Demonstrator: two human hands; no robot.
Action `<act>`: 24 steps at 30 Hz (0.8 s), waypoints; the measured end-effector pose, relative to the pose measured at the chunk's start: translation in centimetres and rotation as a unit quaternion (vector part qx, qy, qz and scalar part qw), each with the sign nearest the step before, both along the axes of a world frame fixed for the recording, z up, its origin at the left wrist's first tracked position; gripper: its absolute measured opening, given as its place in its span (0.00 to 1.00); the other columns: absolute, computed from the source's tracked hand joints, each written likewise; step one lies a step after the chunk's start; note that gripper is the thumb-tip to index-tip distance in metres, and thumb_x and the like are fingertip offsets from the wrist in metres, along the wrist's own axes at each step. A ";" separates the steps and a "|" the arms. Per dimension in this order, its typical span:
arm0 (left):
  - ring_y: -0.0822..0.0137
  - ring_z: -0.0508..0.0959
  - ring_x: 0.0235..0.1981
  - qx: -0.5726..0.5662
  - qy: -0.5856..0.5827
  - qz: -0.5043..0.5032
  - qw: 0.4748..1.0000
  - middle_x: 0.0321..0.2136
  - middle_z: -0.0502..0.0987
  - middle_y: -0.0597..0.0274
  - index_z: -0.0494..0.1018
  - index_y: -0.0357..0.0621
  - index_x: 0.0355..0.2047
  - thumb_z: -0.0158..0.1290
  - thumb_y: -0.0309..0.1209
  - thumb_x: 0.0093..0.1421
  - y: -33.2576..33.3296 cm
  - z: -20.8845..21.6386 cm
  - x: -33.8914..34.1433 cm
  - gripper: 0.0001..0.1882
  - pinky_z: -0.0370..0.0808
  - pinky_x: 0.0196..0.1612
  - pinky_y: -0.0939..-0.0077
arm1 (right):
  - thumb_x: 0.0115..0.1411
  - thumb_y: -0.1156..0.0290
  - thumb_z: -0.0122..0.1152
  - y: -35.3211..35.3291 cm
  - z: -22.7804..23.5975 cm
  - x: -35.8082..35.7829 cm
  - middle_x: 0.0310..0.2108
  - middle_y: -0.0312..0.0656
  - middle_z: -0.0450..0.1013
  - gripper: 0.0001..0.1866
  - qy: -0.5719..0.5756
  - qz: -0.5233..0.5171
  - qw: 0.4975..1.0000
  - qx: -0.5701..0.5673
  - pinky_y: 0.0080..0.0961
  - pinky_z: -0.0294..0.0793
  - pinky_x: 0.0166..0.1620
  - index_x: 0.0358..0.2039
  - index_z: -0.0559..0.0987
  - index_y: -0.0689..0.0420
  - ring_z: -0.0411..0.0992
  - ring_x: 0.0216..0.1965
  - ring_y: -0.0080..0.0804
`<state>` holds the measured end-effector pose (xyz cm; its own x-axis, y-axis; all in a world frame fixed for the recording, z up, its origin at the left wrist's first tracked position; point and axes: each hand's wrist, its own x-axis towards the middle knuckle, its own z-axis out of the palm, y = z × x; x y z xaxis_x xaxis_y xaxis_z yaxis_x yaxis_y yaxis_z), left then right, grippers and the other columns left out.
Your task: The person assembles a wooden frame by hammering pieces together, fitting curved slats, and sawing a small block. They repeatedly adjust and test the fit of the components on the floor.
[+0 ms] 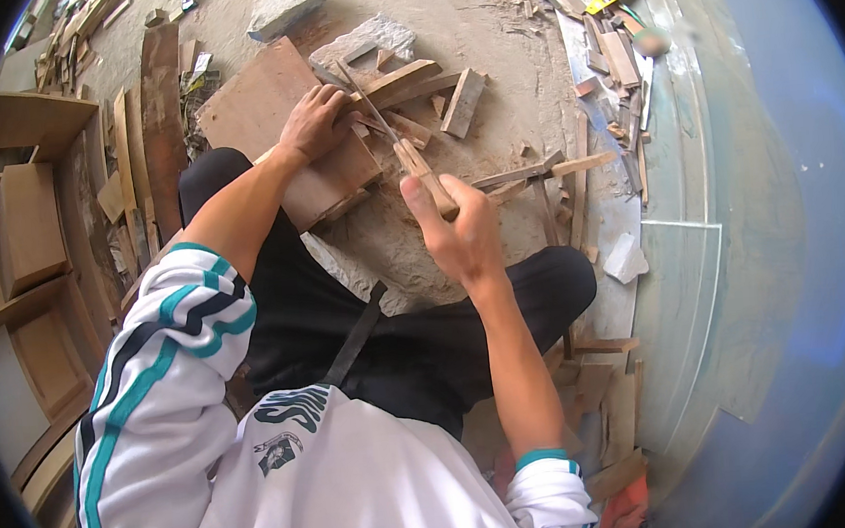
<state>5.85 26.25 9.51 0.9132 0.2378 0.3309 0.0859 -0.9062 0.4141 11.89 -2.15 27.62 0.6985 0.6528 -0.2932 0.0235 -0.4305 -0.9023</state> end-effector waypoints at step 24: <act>0.57 0.77 0.42 0.015 -0.042 0.038 0.998 0.36 0.77 0.61 0.75 0.47 0.36 0.57 0.34 0.60 -0.1 0.0 1.6 0.07 0.76 0.45 0.61 | 0.66 0.66 0.53 -2.7 -5.1 -0.9 0.16 0.42 0.70 0.14 0.050 0.009 0.999 0.019 0.28 0.67 0.26 0.32 0.79 0.65 0.68 0.19 0.27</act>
